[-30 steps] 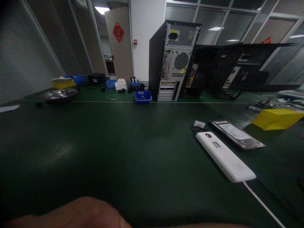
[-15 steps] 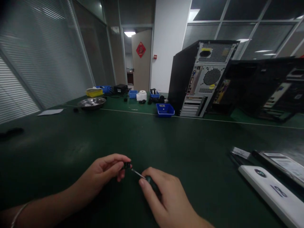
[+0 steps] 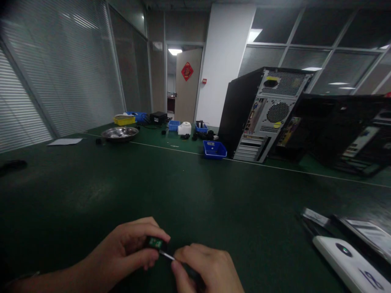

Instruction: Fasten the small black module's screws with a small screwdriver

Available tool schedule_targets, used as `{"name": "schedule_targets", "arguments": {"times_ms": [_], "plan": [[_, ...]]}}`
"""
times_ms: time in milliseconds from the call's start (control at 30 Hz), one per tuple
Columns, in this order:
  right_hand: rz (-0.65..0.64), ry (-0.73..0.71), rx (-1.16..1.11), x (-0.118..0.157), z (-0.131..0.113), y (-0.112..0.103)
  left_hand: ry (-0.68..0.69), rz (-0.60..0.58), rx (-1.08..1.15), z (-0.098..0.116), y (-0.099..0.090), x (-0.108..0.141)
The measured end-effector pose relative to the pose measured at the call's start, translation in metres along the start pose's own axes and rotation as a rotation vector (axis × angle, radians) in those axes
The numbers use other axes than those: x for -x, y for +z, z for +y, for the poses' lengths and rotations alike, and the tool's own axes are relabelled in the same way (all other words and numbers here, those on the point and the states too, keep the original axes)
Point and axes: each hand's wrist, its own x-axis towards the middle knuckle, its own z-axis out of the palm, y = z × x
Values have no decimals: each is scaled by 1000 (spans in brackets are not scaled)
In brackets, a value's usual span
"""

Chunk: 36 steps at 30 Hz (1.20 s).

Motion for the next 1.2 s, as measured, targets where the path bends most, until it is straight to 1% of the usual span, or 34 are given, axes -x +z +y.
{"name": "schedule_targets", "arguments": {"times_ms": [167,267,367,533,667,733,833,1000,1200], "plan": [[4,15,23,4,-10,-5,10,7,-115,1,-2,5],[26,28,28,5,-11,-7,71,-7,-243,2,-2,7],[15,26,32,4,-9,-7,116,-26,-345,6,-1,8],[11,21,66,3,-7,-3,140,-32,-362,10,1,7],[25,13,79,2,-4,0,119,-18,-363,6,-1,6],[30,8,77,0,-2,1,104,-16,-321,2,-1,6],[50,2,57,-1,-2,1,79,-21,-191,-3,0,5],[50,-23,8,-1,-5,0,44,-46,28,-2,4,4],[52,-30,-5,1,-6,0,37,-68,98,0,2,3]]}}
